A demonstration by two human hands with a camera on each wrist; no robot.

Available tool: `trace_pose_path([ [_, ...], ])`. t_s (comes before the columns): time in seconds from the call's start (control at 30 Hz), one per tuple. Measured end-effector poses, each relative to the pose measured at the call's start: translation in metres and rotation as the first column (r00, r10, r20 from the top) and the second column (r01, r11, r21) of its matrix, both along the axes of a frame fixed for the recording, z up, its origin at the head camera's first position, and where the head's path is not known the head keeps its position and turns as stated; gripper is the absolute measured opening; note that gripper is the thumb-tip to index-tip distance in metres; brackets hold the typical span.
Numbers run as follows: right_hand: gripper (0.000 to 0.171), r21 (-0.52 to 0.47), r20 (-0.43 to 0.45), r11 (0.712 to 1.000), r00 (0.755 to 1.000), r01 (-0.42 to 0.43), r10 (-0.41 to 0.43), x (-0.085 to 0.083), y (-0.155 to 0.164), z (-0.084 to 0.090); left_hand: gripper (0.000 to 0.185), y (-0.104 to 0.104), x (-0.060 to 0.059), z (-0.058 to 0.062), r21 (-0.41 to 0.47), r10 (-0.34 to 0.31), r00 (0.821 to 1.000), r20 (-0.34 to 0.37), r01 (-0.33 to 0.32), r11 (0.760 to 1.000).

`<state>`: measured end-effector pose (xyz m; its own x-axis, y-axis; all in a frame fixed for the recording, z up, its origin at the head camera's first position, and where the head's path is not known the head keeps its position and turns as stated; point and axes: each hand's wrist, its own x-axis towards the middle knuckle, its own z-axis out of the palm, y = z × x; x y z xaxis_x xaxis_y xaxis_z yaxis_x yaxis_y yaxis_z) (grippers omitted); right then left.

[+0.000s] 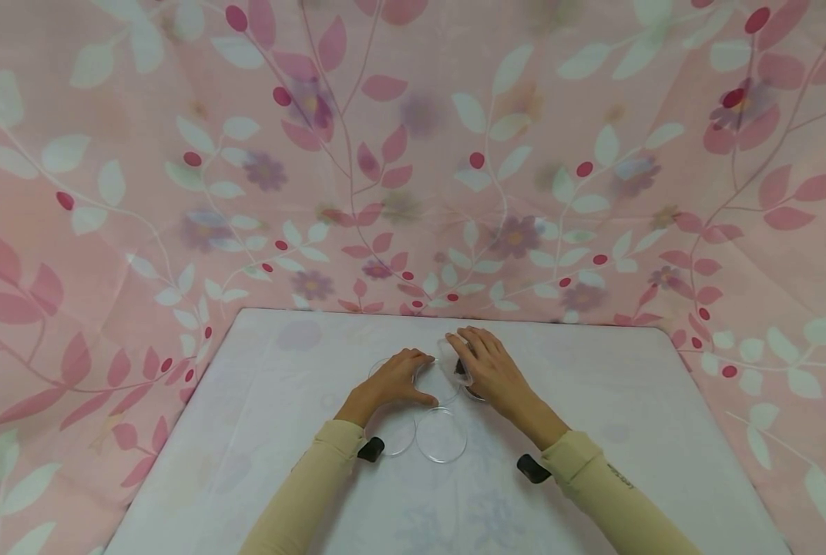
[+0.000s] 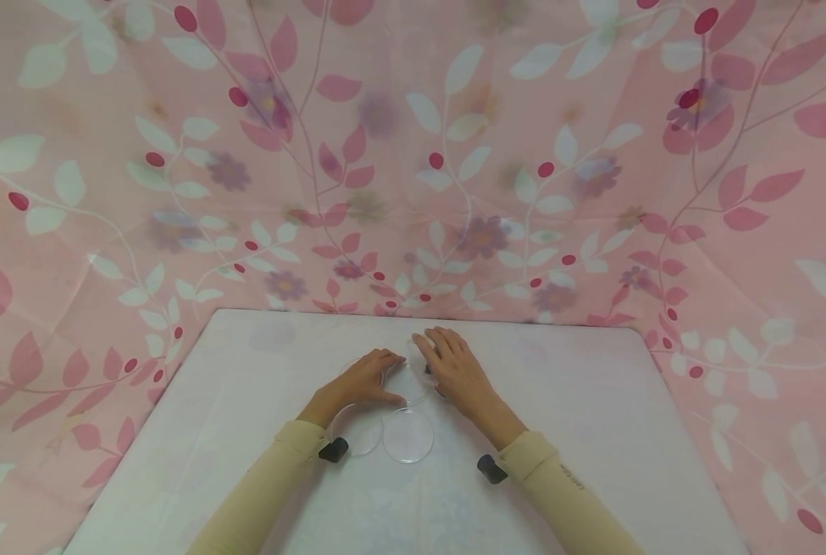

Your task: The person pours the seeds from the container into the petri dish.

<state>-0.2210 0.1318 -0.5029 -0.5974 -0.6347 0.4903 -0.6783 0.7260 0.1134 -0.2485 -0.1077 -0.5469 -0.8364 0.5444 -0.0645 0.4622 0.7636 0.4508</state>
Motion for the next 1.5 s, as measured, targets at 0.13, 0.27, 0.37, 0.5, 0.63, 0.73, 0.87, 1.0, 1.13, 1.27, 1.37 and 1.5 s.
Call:
trace_pose_path([
  [0.13, 0.097, 0.0, -0.011, 1.0, 1.0, -0.006, 0.006, -0.0004, -0.0005, -0.0007, 0.086, -0.0001, 0.0003, 0.0004, 0.003, -0.005, 1.0, -0.002, 0.005, 1.0],
  [0.27, 0.099, 0.002, -0.018, 1.0, 1.0, -0.012, 0.012, -0.0003, -0.0012, -0.0007, 0.086, -0.0001, 0.0004, -0.0004, 0.003, -0.005, 1.0, -0.002, 0.005, 1.0],
  [0.37, 0.098, 0.004, -0.014, 1.0, 1.0, -0.013, 0.013, 0.0003, -0.0013, -0.0001, 0.086, 0.0, 0.0003, -0.0011, -0.001, -0.004, 1.0, -0.003, 0.004, 1.0],
  [0.5, 0.095, 0.011, -0.007, 1.0, 1.0, -0.011, 0.011, 0.0009, -0.0009, 0.0007, 0.086, 0.0002, 0.0002, -0.0014, 0.002, -0.003, 1.0, -0.003, 0.003, 1.0],
  [0.63, 0.094, 0.022, -0.003, 1.0, 1.0, -0.006, 0.006, 0.0015, -0.0006, 0.0007, 0.086, -0.0001, 0.0004, -0.0017, 0.004, 0.0, 1.0, 0.001, 0.0, 1.0],
  [0.73, 0.09, 0.028, -0.002, 1.0, 1.0, -0.001, 0.002, 0.0016, -0.0003, 0.0005, 0.085, -0.0001, 0.0005, -0.0021, 0.005, 0.001, 1.0, 0.0, -0.001, 1.0],
  [0.87, 0.084, 0.032, -0.01, 1.0, 1.0, -0.001, 0.001, 0.0015, 0.0001, 0.0007, 0.085, -0.0001, 0.0, -0.0028, 0.007, -0.005, 1.0, -0.011, 0.006, 1.0],
  [1.0, 0.084, 0.038, -0.027, 0.999, 1.0, -0.004, 0.005, 0.0015, 0.0002, 0.0013, 0.086, -0.0003, -0.0006, -0.0037, 0.005, -0.007, 1.0, -0.014, 0.007, 1.0],
  [1.13, 0.089, 0.041, -0.052, 0.999, 0.999, -0.013, 0.015, 0.0008, -0.0002, 0.0005, 0.087, 0.0, -0.0008, -0.0043, -0.004, -0.003, 1.0, -0.01, 0.003, 1.0],
  [1.27, 0.083, 0.043, -0.063, 0.999, 0.998, -0.01, 0.013, 0.0003, -0.0002, -0.0001, 0.087, 0.0005, -0.0014, -0.0048, -0.007, -0.004, 1.0, -0.011, 0.003, 1.0],
  [1.37, 0.075, 0.041, -0.063, 0.999, 0.998, -0.007, 0.01, 0.0002, -0.0001, 0.0002, 0.087, 0.0004, -0.002, -0.0048, -0.002, -0.006, 1.0, -0.011, 0.006, 1.0],
  [1.5, 0.073, 0.038, -0.066, 0.999, 0.998, -0.01, 0.013, 0.0002, 0.0001, 0.0006, 0.088, -0.0004, -0.0029, -0.0055, 0.002, -0.007, 1.0, -0.007, 0.007, 1.0],
])
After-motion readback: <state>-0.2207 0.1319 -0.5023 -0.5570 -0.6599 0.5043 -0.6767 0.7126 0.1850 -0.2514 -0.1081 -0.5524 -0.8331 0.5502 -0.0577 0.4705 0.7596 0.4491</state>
